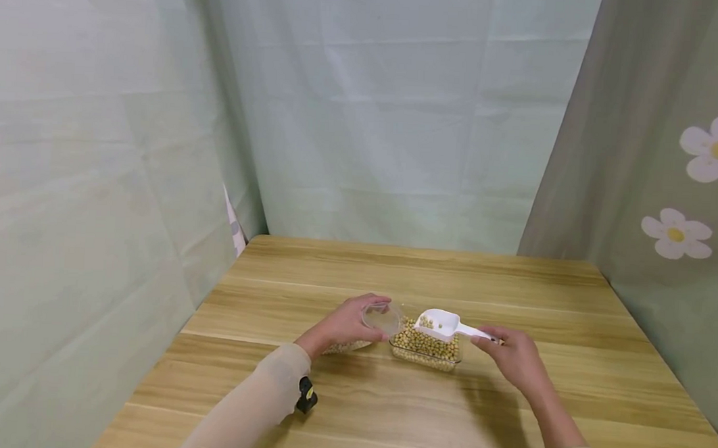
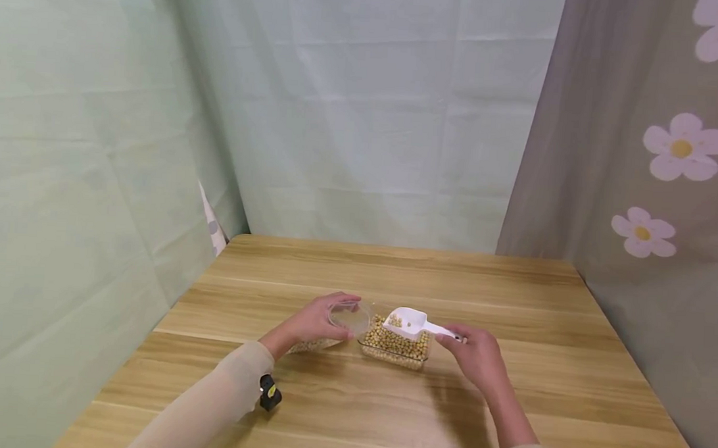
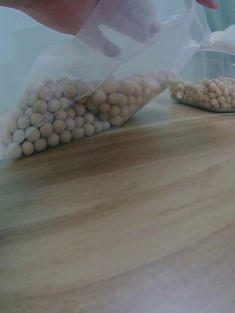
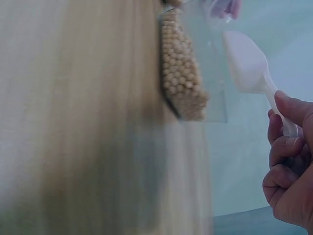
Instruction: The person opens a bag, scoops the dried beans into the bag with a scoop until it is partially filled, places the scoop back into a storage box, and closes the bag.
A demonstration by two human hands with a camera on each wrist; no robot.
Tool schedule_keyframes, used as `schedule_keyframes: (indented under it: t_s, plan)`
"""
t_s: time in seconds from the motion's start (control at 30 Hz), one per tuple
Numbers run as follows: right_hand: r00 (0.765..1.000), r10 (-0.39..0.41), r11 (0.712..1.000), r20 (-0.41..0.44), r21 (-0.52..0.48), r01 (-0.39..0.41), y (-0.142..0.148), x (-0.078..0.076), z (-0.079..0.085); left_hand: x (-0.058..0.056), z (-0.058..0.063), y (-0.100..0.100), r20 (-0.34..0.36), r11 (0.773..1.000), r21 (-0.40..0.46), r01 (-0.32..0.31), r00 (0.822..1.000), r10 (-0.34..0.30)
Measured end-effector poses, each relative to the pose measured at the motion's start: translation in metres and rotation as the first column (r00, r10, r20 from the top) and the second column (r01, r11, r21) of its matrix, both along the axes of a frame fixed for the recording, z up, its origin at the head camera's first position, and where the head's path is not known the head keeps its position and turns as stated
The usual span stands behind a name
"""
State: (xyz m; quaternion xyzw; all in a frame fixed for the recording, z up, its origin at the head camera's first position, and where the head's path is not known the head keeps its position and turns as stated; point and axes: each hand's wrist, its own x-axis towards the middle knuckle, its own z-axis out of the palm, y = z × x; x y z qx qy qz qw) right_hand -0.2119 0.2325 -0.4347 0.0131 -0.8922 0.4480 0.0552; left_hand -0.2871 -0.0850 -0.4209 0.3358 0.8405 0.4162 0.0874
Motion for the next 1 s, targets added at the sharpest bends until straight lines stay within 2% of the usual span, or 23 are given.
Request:
schedule_keyframes:
  t_s: [0.13,0.23,0.3,0.47,0.6,0.67,0.7,0.83,1.0]
  plan:
    - [1.000,0.012,1.000,0.012,0.003,-0.012,-0.004,-0.003,0.011,-0.009,-0.013,0.000,-0.015,1.000,-0.007,-0.015,1.000,0.015]
    - [1.000,0.029,1.000,-0.013,0.013,-0.029,-0.012,-0.004,0.020,-0.017,-0.024,0.000,-0.024,1.000,-0.013,-0.020,1.000,0.020]
    - [0.998,0.050,0.999,-0.030,0.023,-0.049,-0.019,-0.006,0.025,-0.020,-0.027,0.000,-0.028,1.000,-0.011,-0.012,1.000,0.012]
    - [0.992,0.099,0.991,-0.083,0.101,-0.090,-0.034,-0.008,0.032,-0.021,-0.029,0.001,-0.041,1.000,-0.018,-0.003,0.999,0.003]
    - [0.989,0.110,0.986,-0.103,0.138,-0.095,-0.039,-0.008,0.036,-0.009,-0.012,0.004,-0.020,1.000,-0.006,0.013,1.000,-0.014]
    - [0.989,0.109,0.986,-0.101,0.138,-0.095,-0.038,-0.009,0.036,-0.010,-0.012,0.005,-0.010,1.000,0.002,0.014,1.000,-0.014]
    - [0.989,0.109,0.986,-0.100,0.136,-0.095,-0.038,-0.009,0.035,-0.011,-0.013,0.005,-0.010,1.000,0.000,0.014,1.000,-0.014]
    - [0.989,0.106,0.989,-0.103,0.119,-0.093,-0.034,-0.009,0.034,-0.022,-0.030,0.005,-0.016,1.000,-0.004,-0.004,1.000,0.004]
    - [0.992,0.082,0.992,-0.093,0.099,-0.072,-0.021,-0.008,0.028,-0.022,-0.031,0.004,-0.022,1.000,-0.014,-0.005,1.000,0.005]
